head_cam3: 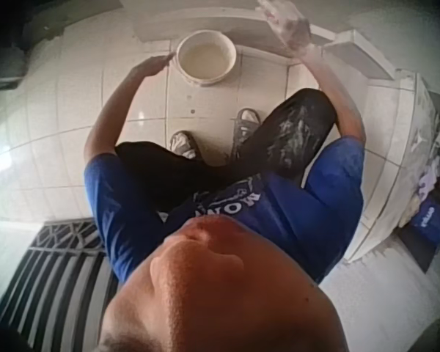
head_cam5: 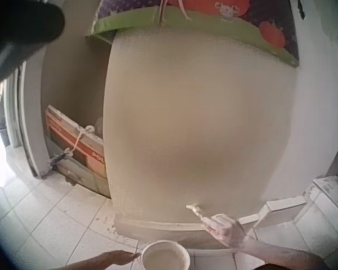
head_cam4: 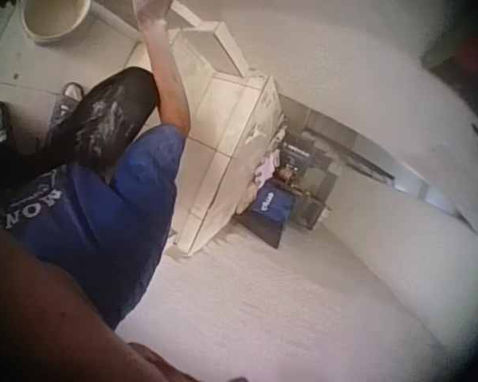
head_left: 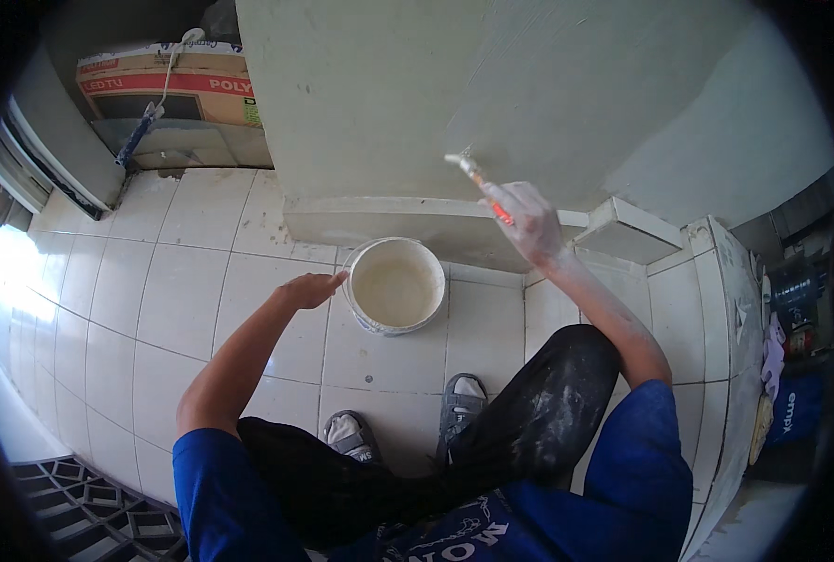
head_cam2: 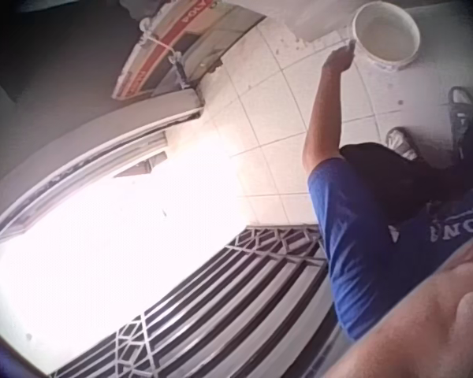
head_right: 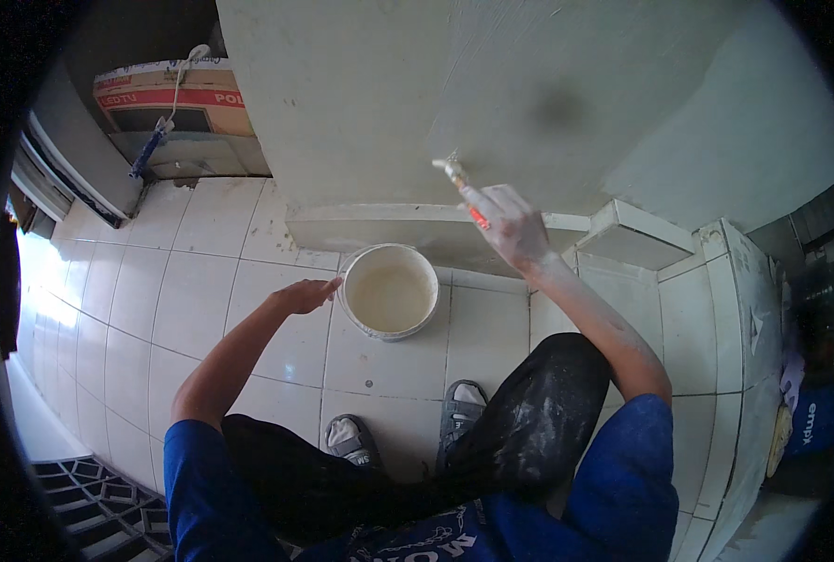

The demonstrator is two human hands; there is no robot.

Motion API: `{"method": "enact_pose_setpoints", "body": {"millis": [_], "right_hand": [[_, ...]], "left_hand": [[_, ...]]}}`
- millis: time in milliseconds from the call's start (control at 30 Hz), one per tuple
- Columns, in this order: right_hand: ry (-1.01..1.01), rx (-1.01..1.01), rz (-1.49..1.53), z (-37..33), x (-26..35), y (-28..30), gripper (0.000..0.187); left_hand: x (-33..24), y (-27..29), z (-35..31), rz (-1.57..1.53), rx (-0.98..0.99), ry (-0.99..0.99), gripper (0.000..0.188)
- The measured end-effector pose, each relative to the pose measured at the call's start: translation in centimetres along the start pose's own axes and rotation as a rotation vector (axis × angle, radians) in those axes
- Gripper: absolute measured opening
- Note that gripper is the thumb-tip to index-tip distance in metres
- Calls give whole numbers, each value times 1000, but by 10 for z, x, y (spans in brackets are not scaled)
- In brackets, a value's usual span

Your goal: The person paints a wall with white paint using a paintbrush, dipping the brush into a paint bucket to load it with paint.

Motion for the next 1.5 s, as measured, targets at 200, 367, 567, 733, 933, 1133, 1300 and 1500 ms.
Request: {"method": "enact_pose_setpoints", "body": {"millis": [200,367,567,733,933,1133,1300,1500], "right_hand": [[-3,-350,-37,12,-7,36,34],[88,-432,-188,10,-15,33,33],[38,-2,-75,-6,1,-6,29],[32,97,-2,-5,6,-10,21],[-64,-113,-95,27,2,37,23],[45,-540,-190,36,-12,54,33],[-3,-392,-210,8,-15,31,33],[23,-48,-14,-6,-6,-1,25]], "left_hand": [[7,-6,6,23,58,-9,77],[7,-9,9,8,66,-1,75],[14,-11,11,55,61,-6,74],[10,-14,15,68,50,-36,74],[15,-16,15,52,134,17,68],[21,-18,13,51,135,56,68],[19,-18,16,41,136,71,69],[14,-10,11,85,127,46,69]]}}
Point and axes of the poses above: each hand's wrist, its own z-axis towards the middle knuckle, its own y-axis out of the back of the hand, x = y × z, the point moved 2 cm from there along z, towards the middle knuckle, and after that the axes turned 4 degrees about -x, right-handed, at the moved point
